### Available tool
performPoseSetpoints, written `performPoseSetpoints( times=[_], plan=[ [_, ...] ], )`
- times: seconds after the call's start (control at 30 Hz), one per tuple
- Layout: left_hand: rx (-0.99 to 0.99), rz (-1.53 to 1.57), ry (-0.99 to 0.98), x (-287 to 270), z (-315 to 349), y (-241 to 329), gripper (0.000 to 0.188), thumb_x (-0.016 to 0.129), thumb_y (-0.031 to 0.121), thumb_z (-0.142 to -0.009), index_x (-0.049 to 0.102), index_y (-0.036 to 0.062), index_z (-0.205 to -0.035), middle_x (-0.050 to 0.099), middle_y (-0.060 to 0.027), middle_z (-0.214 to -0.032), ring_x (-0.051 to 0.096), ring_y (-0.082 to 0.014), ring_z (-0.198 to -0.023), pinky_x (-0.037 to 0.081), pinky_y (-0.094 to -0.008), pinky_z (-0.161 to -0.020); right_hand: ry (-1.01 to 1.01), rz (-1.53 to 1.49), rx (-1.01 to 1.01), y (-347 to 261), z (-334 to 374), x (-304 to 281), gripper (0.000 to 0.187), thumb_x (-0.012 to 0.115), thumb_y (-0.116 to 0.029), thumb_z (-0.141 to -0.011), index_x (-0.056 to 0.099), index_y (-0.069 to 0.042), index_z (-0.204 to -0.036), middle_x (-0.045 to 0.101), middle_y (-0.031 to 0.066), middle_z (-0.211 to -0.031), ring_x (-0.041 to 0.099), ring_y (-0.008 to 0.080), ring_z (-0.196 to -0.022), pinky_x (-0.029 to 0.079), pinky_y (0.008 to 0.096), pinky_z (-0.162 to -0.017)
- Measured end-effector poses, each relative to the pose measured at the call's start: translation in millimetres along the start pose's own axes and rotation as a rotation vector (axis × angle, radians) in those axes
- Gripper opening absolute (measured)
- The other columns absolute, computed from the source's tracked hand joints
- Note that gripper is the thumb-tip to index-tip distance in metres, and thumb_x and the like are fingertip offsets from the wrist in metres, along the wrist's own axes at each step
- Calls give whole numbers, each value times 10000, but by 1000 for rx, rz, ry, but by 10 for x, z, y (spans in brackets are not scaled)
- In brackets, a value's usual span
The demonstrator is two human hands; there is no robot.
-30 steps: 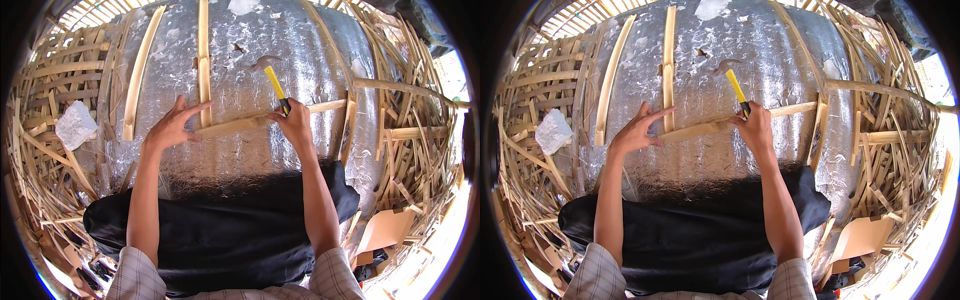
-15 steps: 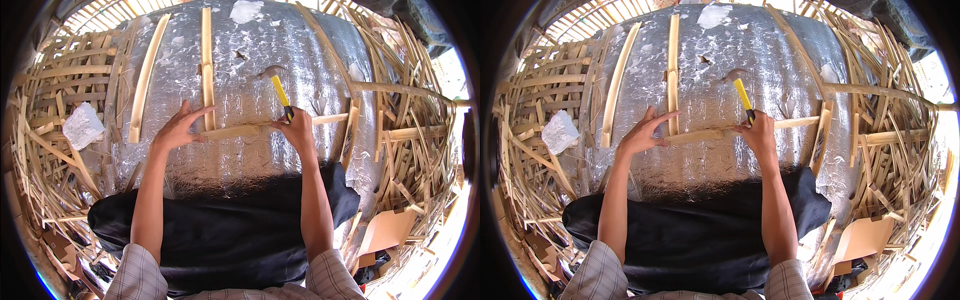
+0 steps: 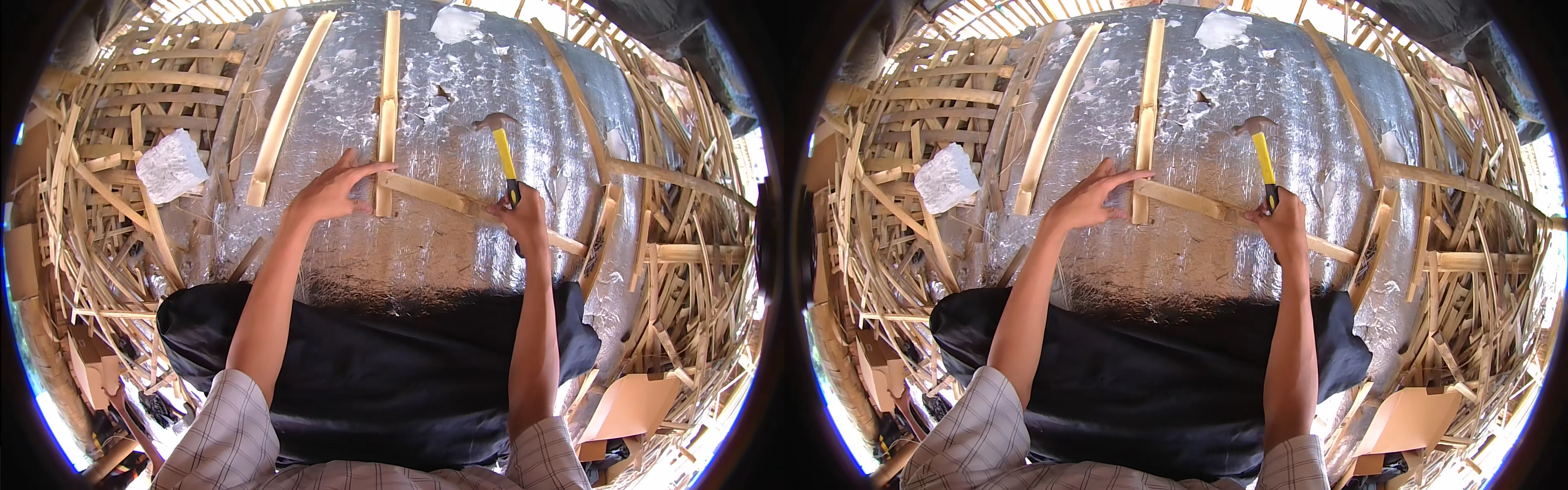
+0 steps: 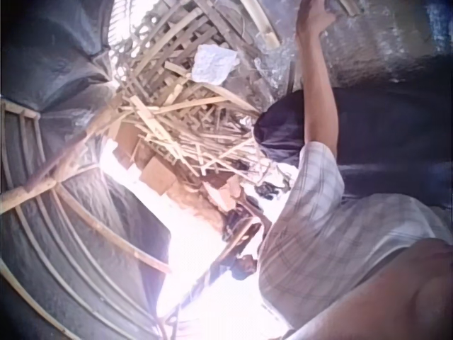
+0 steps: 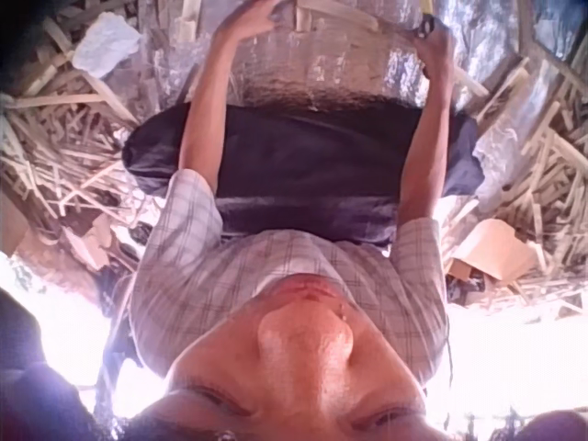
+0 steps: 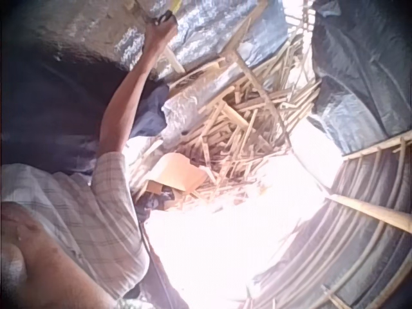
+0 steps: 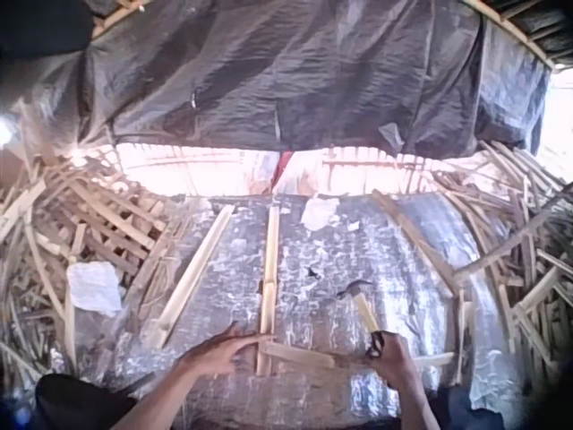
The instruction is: The person positions thin wood strips on a board and hammers small nails into them to secure them. They align each strip and use a hammer to drive nails through the wood.
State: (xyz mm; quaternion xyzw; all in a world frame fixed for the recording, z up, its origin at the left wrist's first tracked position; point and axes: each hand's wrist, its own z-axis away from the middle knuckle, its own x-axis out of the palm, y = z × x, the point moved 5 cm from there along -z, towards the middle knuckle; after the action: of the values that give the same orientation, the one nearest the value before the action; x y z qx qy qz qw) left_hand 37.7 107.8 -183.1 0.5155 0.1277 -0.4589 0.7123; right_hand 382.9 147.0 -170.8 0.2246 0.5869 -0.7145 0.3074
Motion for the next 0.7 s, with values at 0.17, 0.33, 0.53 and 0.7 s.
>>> performPoseSetpoints(
  times=[0.17,0.33,0.53,0.7],
  plan=[
    [-25,8,-8,-16,5,-5,960,906,160,-743,463,450,-1544,368,-82,-1683,239,-341,-1591,283,-524,-1307,-110,88,-40,-7,-27,62,345,931,-37,-716,603,-5,-816,691,125,-751,690,208,-708,527,391,-664],
    [-88,-99,49,-29,108,133,964,981,345,-650,508,467,-1482,277,-37,-1683,499,-318,-1445,446,-506,-1222,-174,133,-165,-194,-2,86,322,913,-40,-724,615,12,-835,686,134,-749,693,229,-718,523,398,-684],
    [22,-143,146,3,84,174,1007,1003,348,-602,526,381,-1488,281,53,-1695,377,-285,-1533,405,-517,-1255,-176,112,-333,-351,32,183,330,919,-113,-716,648,2,-865,697,171,-768,695,315,-721,523,417,-702],
    [71,-78,112,-59,100,115,948,975,259,-658,545,327,-1500,299,61,-1703,351,-263,-1549,350,-529,-1285,-278,188,-330,-432,76,212,466,942,-92,-644,648,17,-988,710,220,-969,680,439,-982,515,495,-829]
  ],
)
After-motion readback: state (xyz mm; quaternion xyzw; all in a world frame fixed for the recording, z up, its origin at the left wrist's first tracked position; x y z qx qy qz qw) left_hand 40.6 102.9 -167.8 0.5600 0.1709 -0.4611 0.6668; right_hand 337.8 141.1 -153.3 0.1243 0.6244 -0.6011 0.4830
